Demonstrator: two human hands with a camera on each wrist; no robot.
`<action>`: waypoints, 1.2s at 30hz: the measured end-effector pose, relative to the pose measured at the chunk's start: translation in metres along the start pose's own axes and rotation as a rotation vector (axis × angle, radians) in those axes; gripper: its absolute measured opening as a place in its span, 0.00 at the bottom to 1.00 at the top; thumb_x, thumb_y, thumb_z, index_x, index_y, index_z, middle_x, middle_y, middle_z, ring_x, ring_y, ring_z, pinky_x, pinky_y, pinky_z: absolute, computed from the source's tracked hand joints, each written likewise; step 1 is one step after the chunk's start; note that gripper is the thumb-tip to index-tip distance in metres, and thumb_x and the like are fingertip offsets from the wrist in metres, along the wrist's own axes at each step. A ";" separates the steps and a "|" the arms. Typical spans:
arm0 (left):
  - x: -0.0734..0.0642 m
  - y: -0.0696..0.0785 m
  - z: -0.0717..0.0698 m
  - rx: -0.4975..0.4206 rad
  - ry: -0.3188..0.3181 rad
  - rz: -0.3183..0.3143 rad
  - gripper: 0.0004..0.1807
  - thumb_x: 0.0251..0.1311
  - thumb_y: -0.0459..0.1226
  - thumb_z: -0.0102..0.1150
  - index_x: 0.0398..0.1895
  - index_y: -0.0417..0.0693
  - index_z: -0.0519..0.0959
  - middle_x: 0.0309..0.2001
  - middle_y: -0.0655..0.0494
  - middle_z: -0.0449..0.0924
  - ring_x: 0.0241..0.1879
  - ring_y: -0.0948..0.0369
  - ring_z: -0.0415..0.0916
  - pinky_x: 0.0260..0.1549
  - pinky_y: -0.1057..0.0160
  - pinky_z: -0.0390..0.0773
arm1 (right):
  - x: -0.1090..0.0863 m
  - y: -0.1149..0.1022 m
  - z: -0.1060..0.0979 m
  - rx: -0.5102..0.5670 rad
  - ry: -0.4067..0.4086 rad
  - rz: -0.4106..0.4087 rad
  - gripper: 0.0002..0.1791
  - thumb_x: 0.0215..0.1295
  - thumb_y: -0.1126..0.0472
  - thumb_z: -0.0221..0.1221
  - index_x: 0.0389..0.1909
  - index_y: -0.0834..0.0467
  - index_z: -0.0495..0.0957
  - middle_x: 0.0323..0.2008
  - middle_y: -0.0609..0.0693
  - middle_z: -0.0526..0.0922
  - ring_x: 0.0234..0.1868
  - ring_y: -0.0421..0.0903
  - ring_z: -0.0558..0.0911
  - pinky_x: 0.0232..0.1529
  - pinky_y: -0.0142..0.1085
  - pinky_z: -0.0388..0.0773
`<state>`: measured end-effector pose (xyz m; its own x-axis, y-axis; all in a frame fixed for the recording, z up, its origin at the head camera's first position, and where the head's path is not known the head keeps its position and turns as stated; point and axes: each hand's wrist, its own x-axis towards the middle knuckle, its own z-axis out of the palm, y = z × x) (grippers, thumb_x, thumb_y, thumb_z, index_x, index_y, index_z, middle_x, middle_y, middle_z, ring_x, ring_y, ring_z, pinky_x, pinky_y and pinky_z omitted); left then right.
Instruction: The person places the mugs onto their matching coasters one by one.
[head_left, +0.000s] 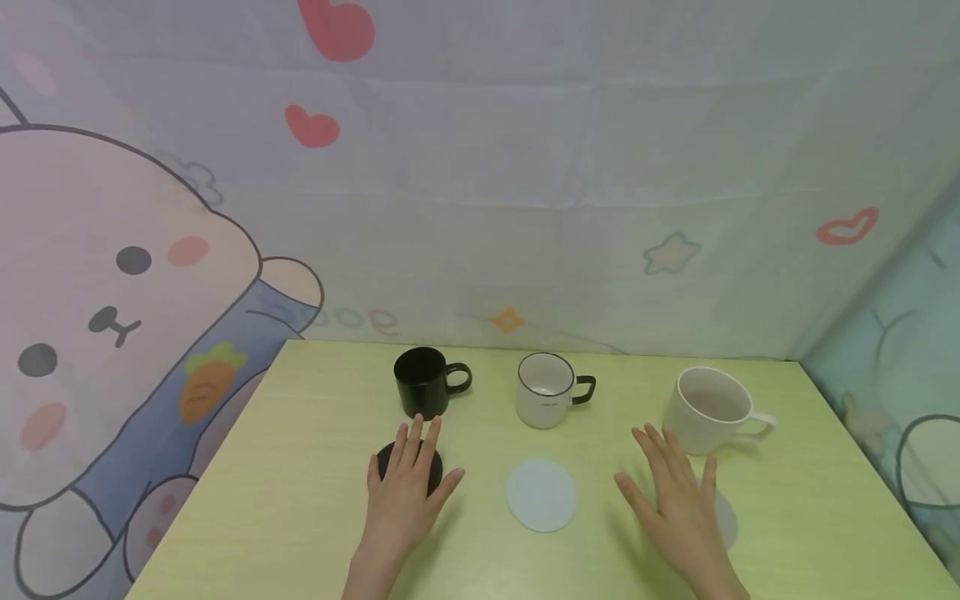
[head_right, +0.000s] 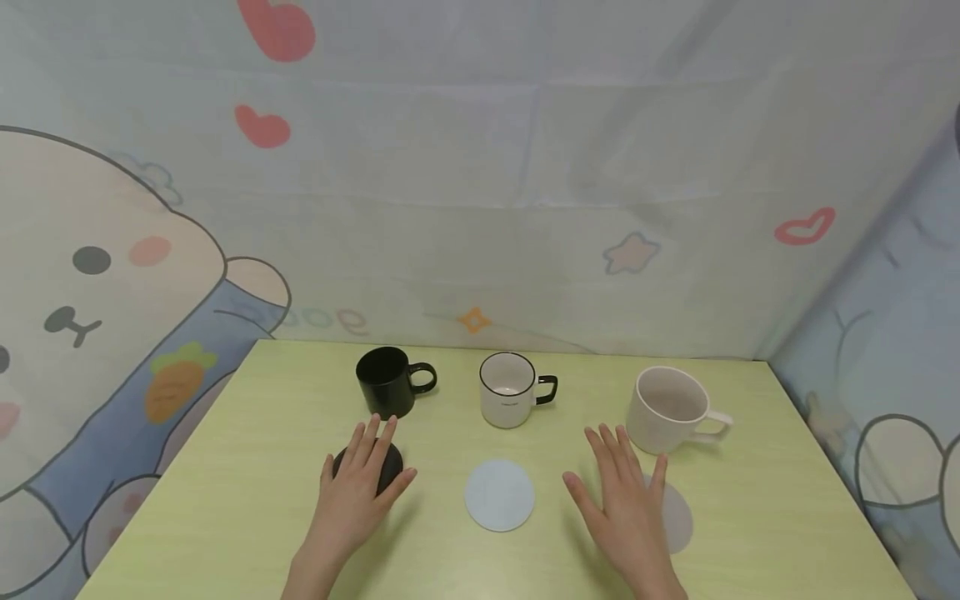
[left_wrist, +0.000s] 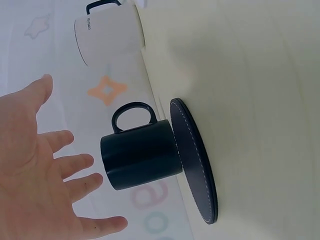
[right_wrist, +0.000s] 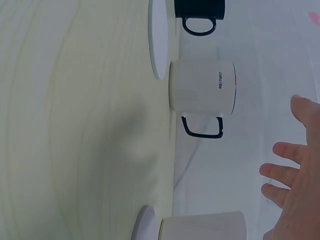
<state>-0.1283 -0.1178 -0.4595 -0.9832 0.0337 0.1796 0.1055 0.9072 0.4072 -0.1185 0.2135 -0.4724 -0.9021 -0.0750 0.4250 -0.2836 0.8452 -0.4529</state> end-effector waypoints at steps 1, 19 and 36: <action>0.000 0.000 0.000 -0.003 0.001 -0.002 0.42 0.62 0.59 0.52 0.76 0.62 0.51 0.77 0.53 0.49 0.76 0.50 0.47 0.64 0.28 0.49 | 0.001 0.000 0.001 0.003 0.003 0.000 0.34 0.67 0.47 0.57 0.71 0.53 0.60 0.69 0.60 0.65 0.77 0.53 0.52 0.70 0.66 0.26; -0.002 -0.013 -0.004 -0.009 0.010 -0.047 0.42 0.61 0.56 0.57 0.75 0.56 0.54 0.75 0.49 0.54 0.74 0.46 0.51 0.61 0.27 0.54 | 0.018 -0.012 0.011 0.081 0.073 -0.045 0.30 0.66 0.52 0.59 0.66 0.57 0.66 0.66 0.59 0.70 0.70 0.60 0.63 0.69 0.68 0.35; -0.002 -0.029 -0.007 0.000 -0.047 -0.099 0.46 0.59 0.56 0.59 0.76 0.52 0.52 0.75 0.45 0.52 0.74 0.44 0.51 0.61 0.26 0.54 | 0.035 -0.022 0.018 0.132 0.053 -0.059 0.28 0.67 0.52 0.57 0.65 0.57 0.67 0.66 0.58 0.70 0.71 0.59 0.63 0.72 0.63 0.34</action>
<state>-0.1282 -0.1467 -0.4652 -0.9947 -0.0362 0.0967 0.0079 0.9072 0.4207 -0.1494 0.1828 -0.4619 -0.8653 -0.0914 0.4929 -0.3790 0.7628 -0.5239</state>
